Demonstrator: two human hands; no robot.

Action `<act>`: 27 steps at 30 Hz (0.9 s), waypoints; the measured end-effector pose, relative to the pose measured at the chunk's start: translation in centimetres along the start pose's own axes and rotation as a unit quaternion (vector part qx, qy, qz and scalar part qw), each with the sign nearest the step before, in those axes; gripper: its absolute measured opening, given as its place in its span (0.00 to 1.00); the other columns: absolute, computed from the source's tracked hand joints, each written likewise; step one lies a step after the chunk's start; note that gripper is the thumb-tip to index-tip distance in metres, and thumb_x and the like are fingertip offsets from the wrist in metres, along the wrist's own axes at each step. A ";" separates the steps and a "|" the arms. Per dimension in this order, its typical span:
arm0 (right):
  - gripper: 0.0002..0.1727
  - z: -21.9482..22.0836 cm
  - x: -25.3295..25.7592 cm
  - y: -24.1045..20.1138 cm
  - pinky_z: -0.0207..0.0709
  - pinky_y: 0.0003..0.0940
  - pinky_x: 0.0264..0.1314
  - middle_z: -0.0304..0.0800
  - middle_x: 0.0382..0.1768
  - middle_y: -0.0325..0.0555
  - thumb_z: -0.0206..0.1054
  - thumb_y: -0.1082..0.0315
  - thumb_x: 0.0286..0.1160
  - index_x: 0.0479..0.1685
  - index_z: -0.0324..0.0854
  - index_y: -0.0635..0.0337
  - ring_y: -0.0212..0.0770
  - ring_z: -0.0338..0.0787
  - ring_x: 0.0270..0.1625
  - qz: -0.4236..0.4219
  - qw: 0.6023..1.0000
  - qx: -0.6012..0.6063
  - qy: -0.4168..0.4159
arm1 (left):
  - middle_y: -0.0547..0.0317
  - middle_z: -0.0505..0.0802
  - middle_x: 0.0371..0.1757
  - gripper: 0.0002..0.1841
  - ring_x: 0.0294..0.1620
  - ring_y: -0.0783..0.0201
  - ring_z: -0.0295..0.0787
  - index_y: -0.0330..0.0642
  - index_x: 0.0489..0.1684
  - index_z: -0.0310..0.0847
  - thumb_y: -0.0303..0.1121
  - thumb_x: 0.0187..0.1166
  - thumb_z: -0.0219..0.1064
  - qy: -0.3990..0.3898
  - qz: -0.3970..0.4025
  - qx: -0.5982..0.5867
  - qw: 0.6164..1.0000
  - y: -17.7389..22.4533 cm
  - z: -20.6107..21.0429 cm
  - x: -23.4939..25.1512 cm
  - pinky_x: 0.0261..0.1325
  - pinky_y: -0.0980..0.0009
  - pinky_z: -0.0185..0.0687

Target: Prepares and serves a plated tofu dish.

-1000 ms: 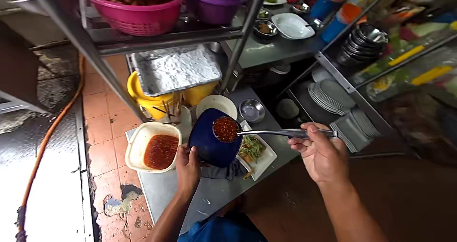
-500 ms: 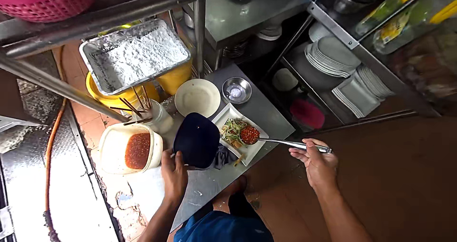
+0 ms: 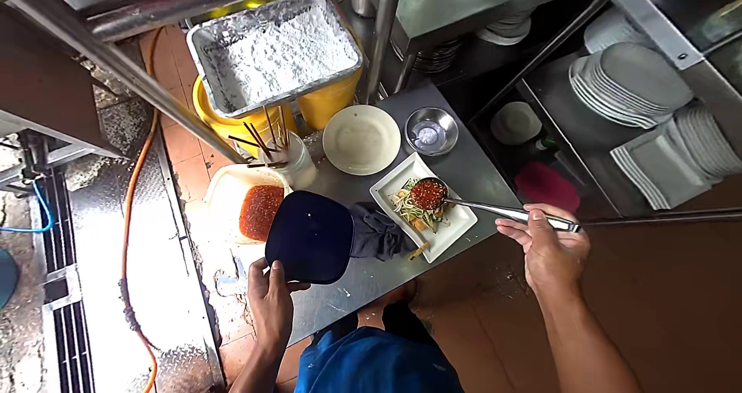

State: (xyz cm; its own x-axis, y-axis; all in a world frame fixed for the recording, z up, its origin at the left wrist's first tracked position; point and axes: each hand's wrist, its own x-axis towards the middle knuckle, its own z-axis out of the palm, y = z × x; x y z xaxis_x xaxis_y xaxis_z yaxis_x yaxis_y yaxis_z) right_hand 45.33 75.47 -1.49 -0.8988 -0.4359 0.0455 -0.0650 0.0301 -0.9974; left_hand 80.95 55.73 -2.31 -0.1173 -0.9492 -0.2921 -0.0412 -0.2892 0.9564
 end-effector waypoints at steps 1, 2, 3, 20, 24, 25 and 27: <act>0.09 0.3 0.2 0.0 0.96 0.38 0.45 0.97 0.40 0.38 0.56 0.73 0.86 0.56 0.78 0.57 0.41 0.99 0.37 0.000 1.000 0.003 0.005 | 0.54 0.94 0.36 0.08 0.25 0.59 0.95 0.39 0.57 0.68 0.26 0.91 0.45 0.002 0.000 -0.006 1.000 -0.1 -0.2 0.1 0.26 0.63 0.95; 0.08 0.6 0.3 0.1 0.96 0.39 0.45 0.97 0.40 0.38 0.56 0.73 0.86 0.56 0.78 0.57 0.41 0.99 0.37 -0.001 1.000 0.004 0.010 | 0.55 0.94 0.36 0.08 0.26 0.59 0.96 0.40 0.57 0.68 0.26 0.91 0.45 0.002 0.001 -0.010 1.000 -0.1 -0.4 0.2 0.26 0.63 0.95; 0.08 0.8 0.5 0.1 0.96 0.39 0.45 0.97 0.40 0.38 0.57 0.73 0.86 0.56 0.78 0.57 0.41 0.99 0.37 -0.003 1.000 0.004 0.015 | 0.55 0.94 0.37 0.08 0.26 0.59 0.96 0.41 0.56 0.68 0.27 0.91 0.45 0.001 0.003 -0.014 1.000 -0.1 -0.6 0.4 0.27 0.63 0.95; 0.09 -1.5 -1.0 0.4 0.97 0.39 0.47 0.96 0.42 0.37 0.57 0.72 0.88 0.59 0.77 0.59 0.40 0.99 0.39 -0.056 0.994 -0.067 0.069 | 0.56 0.94 0.36 0.09 0.25 0.61 0.95 0.43 0.55 0.69 0.27 0.89 0.44 -0.051 -0.013 -0.025 0.998 -0.9 -0.5 1.1 0.23 0.65 0.94; 0.10 -2.1 -2.2 0.2 0.97 0.40 0.47 0.95 0.45 0.41 0.58 0.72 0.88 0.60 0.78 0.62 0.42 0.99 0.41 -0.081 0.989 -0.105 0.069 | 0.57 0.94 0.37 0.09 0.25 0.61 0.95 0.44 0.55 0.69 0.27 0.89 0.44 -0.060 -0.014 -0.026 0.998 -1.0 -0.1 1.4 0.23 0.65 0.93; 0.10 -2.1 -2.5 0.2 0.97 0.40 0.48 0.96 0.46 0.41 0.58 0.72 0.88 0.60 0.78 0.62 0.42 0.99 0.42 -0.087 0.988 -0.113 0.065 | 0.58 0.94 0.37 0.09 0.25 0.62 0.95 0.44 0.55 0.69 0.27 0.89 0.44 -0.062 -0.014 -0.025 0.998 -1.0 0.0 1.4 0.23 0.65 0.93; 0.10 -1.9 -3.3 0.0 0.97 0.40 0.49 0.95 0.47 0.39 0.58 0.71 0.88 0.61 0.78 0.62 0.40 0.99 0.43 -0.099 0.985 -0.133 0.054 | 0.61 0.94 0.36 0.10 0.25 0.64 0.94 0.46 0.55 0.69 0.27 0.89 0.43 -0.068 -0.016 -0.022 0.997 -0.9 0.1 1.5 0.24 0.66 0.94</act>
State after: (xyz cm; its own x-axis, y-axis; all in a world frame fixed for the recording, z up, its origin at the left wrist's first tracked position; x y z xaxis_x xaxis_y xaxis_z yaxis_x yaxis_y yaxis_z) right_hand 47.49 78.68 -1.56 -0.8971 -0.3590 0.2575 -0.3421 0.1957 -0.9191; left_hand 80.70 54.60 -3.63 -0.2510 -0.9143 -0.3179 -0.0043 -0.3274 0.9449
